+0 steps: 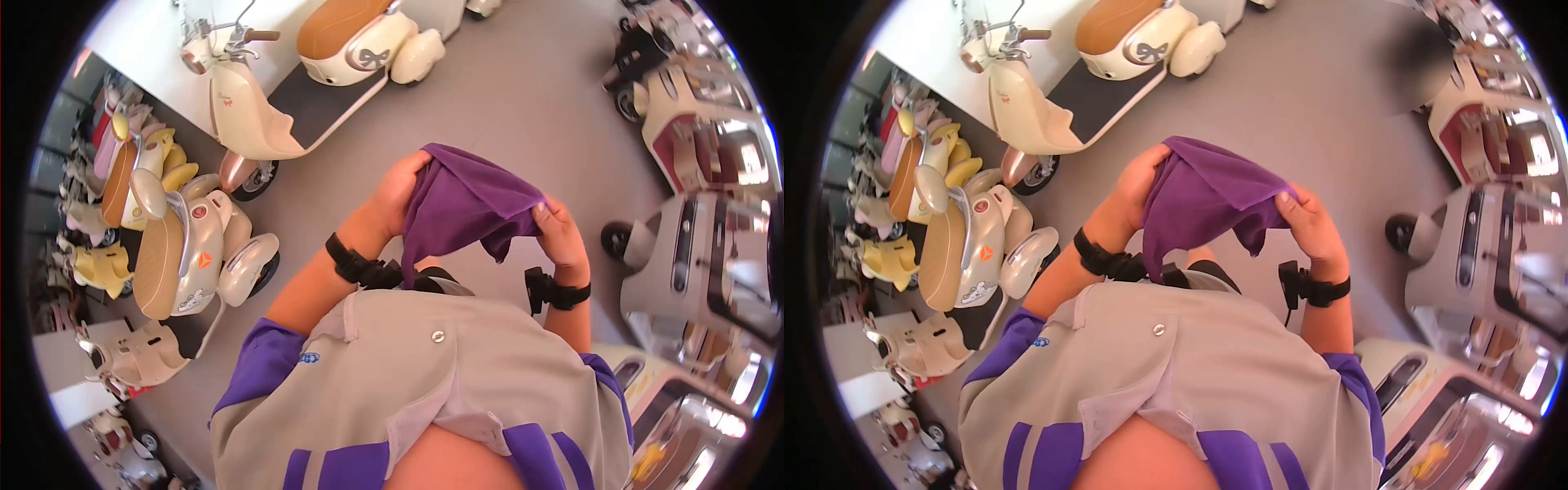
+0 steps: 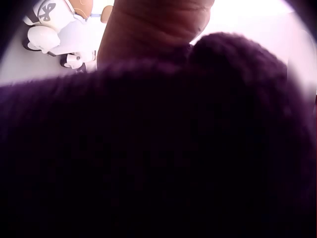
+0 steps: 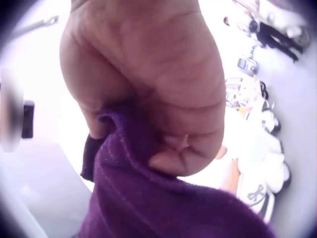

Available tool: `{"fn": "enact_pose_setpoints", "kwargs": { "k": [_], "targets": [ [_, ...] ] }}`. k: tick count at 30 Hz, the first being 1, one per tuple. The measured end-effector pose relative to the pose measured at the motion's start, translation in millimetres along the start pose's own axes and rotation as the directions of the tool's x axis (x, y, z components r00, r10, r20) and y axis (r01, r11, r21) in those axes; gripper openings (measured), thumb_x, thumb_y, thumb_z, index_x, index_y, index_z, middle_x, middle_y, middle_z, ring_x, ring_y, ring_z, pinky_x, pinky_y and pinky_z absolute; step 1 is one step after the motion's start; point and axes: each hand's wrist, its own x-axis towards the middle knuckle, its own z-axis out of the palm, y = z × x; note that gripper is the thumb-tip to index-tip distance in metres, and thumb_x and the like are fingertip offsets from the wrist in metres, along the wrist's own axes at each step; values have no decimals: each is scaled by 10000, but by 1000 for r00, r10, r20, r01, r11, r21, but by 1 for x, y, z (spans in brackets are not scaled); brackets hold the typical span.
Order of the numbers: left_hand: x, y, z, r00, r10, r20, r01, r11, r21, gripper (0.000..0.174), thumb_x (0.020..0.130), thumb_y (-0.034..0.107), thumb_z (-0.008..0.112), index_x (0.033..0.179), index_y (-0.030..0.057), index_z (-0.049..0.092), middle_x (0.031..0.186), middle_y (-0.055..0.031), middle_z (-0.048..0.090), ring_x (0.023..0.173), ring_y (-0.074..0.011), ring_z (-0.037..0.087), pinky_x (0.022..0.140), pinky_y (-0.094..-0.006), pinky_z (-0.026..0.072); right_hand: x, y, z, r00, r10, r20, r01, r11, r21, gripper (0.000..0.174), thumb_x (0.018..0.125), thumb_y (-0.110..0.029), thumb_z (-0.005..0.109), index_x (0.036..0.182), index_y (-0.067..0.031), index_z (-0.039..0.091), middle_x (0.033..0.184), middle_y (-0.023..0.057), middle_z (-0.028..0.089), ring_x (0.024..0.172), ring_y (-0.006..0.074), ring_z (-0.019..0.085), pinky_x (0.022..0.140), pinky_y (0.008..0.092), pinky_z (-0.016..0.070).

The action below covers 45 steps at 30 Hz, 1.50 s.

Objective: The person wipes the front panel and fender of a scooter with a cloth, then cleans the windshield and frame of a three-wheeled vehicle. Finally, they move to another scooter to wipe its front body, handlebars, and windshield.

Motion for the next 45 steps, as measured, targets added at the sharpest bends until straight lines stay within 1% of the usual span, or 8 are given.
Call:
{"fn": "enact_pose_setpoints", "kwargs": {
  "k": [11, 20, 32, 33, 37, 38, 39, 45],
  "targets": [
    [76, 244, -83, 932, 354, -80, -361, 927, -100, 316, 1009, 257, 525, 1105, -19, 648, 1056, -145, 712, 908, -238, 705, 859, -357, 573, 352, -33, 70, 901, -87, 425, 10, 984, 180, 528, 985, -150, 599, 1440, 28, 402, 1300, 136, 588, 1140, 169, 594, 980, 289, 476],
    [-20, 373, -217, 572, 789, -225, -806, 491, -329, 256, 970, 190, 547, 1083, -7, 666, 1066, -141, 718, 1007, -270, 682, 959, -425, 521, 542, -6, 234, 625, 88, 775, -489, 818, 301, 305, 963, -41, 518, 1262, 0, 560, 1178, 96, 626, 1034, 163, 631, 902, 291, 521],
    [-65, 600, -333, 189, 982, -2, -955, 183, -231, 311, 1026, 177, 448, 1273, 26, 560, 1251, -110, 647, 1229, -263, 564, 1091, -401, 415, 622, 3, 489, 775, -137, 617, 301, 939, -169, 367, 833, -26, 694, 1190, -43, 610, 1112, 65, 642, 1002, 140, 600, 882, 260, 482],
    [-59, 636, -370, 256, 826, 502, -839, 447, -309, 316, 1025, 172, 453, 1281, 17, 555, 1265, -100, 629, 1241, -245, 542, 1087, -340, 403, 629, 6, 502, 776, -270, 570, 466, 854, -231, 329, 836, -21, 688, 1158, -49, 629, 1094, 70, 650, 966, 153, 611, 858, 259, 485],
    [-16, 641, -311, 312, 948, 71, -575, 129, 808, 391, 1029, 192, 440, 1360, 4, 528, 1408, -150, 534, 1372, -268, 438, 1145, -352, 324, 645, 2, 516, 569, -682, 460, 822, 464, -330, 206, 862, -29, 676, 1064, -72, 678, 900, 81, 670, 735, 231, 608, 618, 313, 494],
    [-5, 649, -321, 268, 796, 543, -278, -476, 835, 393, 1031, 199, 433, 1361, 14, 538, 1433, -184, 508, 1423, -332, 366, 1171, -409, 266, 649, 3, 514, 579, -697, 422, 814, 464, -350, 190, 880, -36, 655, 1060, -90, 690, 835, 105, 664, 676, 260, 605, 580, 354, 494],
    [11, 639, -329, 172, 766, 619, -127, -606, 785, 368, 969, 179, 494, 1298, 28, 557, 1382, -219, 503, 1366, -441, 354, 1123, -510, 292, 654, 7, 511, 615, -646, 452, 787, 467, -403, 203, 879, -28, 649, 1066, -97, 691, 827, 115, 661, 657, 267, 603, 579, 354, 495],
    [24, 617, -357, 203, 831, 517, -156, -494, 855, 338, 861, 100, 615, 1196, 90, 661, 1220, -138, 624, 1221, -400, 511, 1080, -539, 332, 673, 36, 495, 691, -449, 567, 713, 554, -430, 271, 867, 9, 622, 1093, -124, 691, 787, 149, 643, 670, 304, 634, 614, 386, 515]
  ]
}}
